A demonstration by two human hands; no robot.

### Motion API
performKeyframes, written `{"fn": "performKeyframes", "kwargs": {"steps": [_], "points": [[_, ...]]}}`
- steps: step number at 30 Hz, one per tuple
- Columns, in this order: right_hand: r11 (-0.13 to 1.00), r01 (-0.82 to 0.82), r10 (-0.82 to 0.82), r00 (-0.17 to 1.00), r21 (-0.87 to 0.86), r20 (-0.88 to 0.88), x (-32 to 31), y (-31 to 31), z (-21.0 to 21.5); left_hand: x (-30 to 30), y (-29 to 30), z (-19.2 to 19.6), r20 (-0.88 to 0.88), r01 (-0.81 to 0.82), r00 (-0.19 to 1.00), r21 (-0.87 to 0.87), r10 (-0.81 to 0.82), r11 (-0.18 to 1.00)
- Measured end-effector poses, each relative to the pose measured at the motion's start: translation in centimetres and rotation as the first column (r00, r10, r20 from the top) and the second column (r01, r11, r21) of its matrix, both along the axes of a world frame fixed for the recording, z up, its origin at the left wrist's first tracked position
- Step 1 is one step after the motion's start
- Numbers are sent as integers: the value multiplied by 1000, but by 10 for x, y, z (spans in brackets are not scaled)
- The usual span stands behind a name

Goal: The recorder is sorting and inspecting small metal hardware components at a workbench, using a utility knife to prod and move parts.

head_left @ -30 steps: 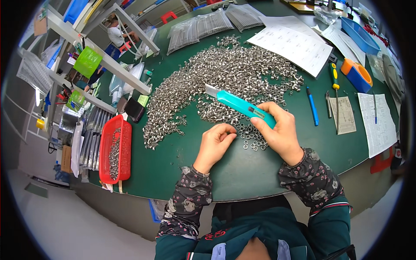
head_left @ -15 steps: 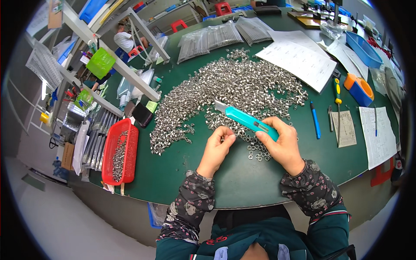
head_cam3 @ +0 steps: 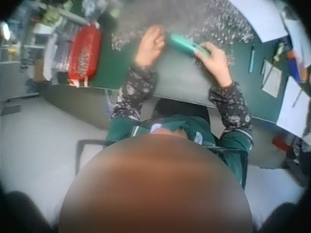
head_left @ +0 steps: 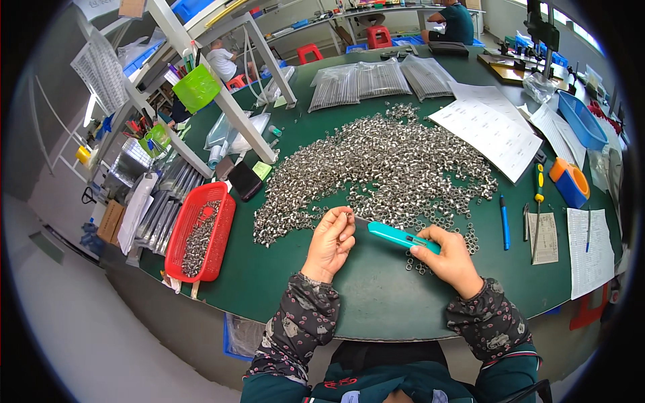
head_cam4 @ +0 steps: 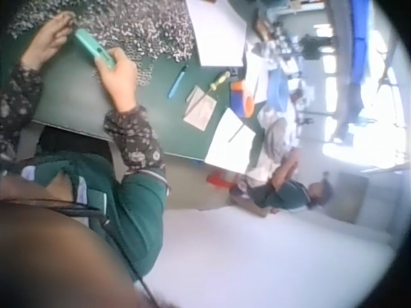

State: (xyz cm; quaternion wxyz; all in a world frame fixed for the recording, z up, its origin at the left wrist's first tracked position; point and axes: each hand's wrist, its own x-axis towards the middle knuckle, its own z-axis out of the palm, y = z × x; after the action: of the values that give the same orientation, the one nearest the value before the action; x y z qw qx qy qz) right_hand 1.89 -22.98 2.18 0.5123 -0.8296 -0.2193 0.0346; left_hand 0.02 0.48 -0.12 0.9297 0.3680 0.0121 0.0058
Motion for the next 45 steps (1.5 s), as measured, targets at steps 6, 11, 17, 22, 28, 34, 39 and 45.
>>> {"fn": "performKeyframes", "kwargs": {"steps": [6,11,17,22,28,34,39,45], "points": [[999,-34,34,998,-3,-59,2,-1,-1,1,-3,1,-26,-20,999,58,21,998],[999,-38,35,998,-37,-60,1,0,1,1,-3,-2,-54,-48,997,153,57,987],[995,97,-93,884,16,457,-3,2,-2,0,-4,2,-154,-37,987,33,42,999],[990,106,-131,928,89,348,1,2,-1,-1,0,0,-110,-40,993,46,44,998],[995,93,-99,949,35,298,0,0,-2,1,-3,5,-63,-83,994,150,93,985],[998,58,-59,989,15,136,1,2,-4,0,-3,4,-36,-75,996,151,82,986],[999,50,-51,996,18,69,0,1,-4,1,-1,1,-8,-61,998,159,63,985],[1000,29,-29,999,8,31,1,0,-2,0,-3,3,-19,-56,998,153,60,987]]}}
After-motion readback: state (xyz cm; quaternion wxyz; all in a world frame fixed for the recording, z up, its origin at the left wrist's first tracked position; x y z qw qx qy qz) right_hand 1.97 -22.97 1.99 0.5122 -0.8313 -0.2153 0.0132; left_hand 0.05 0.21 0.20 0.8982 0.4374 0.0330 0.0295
